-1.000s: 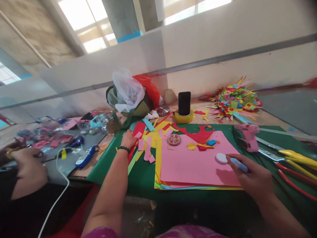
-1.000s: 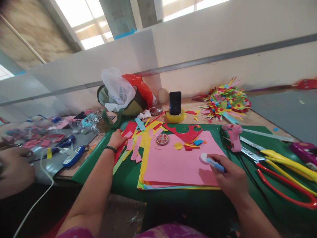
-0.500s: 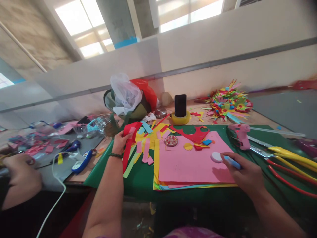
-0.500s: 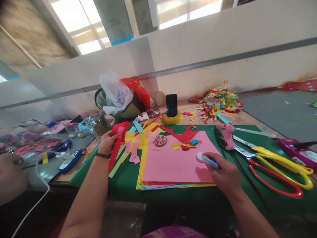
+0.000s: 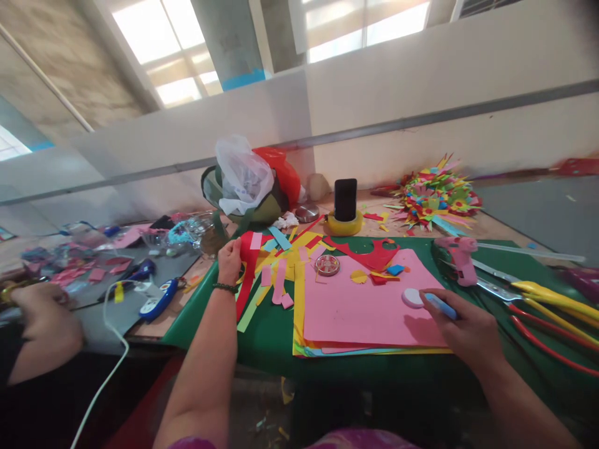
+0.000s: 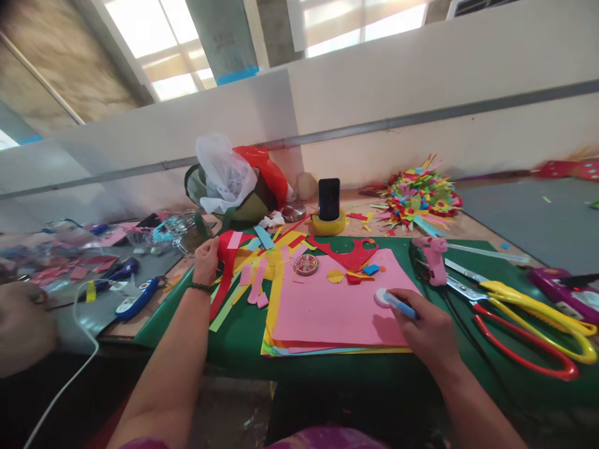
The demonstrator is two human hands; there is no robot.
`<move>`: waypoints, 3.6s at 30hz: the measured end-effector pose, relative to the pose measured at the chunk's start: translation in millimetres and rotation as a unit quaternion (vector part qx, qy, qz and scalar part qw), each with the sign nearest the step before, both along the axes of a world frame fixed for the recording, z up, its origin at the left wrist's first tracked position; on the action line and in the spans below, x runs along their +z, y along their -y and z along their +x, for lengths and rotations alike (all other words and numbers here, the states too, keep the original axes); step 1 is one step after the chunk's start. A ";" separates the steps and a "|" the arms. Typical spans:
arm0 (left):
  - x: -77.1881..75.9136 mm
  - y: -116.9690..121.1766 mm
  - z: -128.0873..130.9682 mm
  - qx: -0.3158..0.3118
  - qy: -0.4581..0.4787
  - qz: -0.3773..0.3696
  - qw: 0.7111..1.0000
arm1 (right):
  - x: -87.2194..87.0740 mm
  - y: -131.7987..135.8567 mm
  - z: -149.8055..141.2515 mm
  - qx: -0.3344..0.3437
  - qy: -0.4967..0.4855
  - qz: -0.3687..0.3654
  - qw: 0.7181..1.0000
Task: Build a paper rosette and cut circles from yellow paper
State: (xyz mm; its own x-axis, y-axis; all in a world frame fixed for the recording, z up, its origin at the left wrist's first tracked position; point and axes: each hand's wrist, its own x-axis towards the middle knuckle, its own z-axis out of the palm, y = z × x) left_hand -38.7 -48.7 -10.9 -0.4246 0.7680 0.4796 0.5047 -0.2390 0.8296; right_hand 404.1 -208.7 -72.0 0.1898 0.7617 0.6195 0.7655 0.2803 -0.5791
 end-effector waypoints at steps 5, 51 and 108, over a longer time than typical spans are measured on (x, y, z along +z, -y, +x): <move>18.9 8.6 -2.2 0.082 -0.078 0.087 0.990 | -1.7 -1.6 -2.0 -0.003 -0.017 0.028 0.999; -50.4 154.1 113.5 -0.404 -0.400 -0.080 0.819 | 107.0 -66.1 -85.9 0.183 0.241 -0.222 0.927; 53.6 28.7 3.2 0.077 -0.394 -0.313 0.860 | 71.6 1.4 -70.8 0.272 0.008 -0.328 0.905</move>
